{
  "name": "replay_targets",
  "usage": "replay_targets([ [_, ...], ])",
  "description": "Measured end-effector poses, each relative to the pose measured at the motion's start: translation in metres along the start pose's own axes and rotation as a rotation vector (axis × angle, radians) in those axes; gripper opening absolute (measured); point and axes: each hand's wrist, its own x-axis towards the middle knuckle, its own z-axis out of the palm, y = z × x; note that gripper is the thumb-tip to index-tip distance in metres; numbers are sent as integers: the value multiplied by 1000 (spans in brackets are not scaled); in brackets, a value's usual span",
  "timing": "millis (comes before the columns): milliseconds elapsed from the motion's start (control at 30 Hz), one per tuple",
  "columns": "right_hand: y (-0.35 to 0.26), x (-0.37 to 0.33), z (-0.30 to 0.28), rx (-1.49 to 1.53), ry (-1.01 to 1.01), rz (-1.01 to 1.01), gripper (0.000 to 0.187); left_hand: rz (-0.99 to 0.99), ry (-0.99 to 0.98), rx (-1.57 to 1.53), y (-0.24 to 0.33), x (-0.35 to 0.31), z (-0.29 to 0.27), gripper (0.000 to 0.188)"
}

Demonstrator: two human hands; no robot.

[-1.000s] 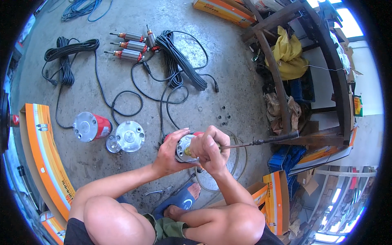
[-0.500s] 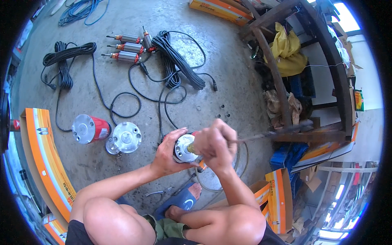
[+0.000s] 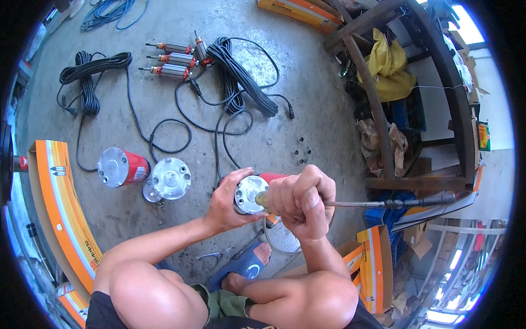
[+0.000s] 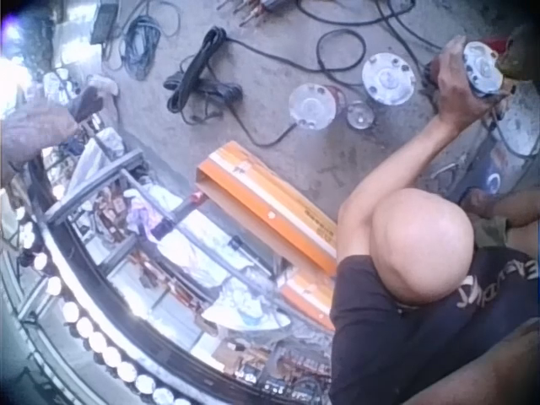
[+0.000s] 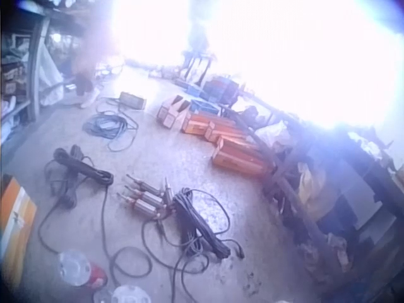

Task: The person assembles multiple motor units by hand, inserting internal components and securing metal end caps with a screwdriver.

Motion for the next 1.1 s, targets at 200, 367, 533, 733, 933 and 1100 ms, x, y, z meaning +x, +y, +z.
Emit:
replay_targets([
  [200,39,-17,-14,-65,119,156,32,2,3,-23,0,0,-1,102],
  [367,12,-2,-12,-55,134,101,36,-5,-27,-23,2,4,-6,107],
  [533,-26,-2,-28,-125,299,148,34,62,-144,106,29,24,-17,102],
  [733,-46,-60,-42,-60,484,641,23,120,-270,244,39,37,-20,84],
  [933,-29,-85,-53,-252,364,753,26,238,-261,268,31,42,-16,83],
  [1100,-21,-78,-57,-388,361,602,23,301,-276,366,33,41,-14,79],
])
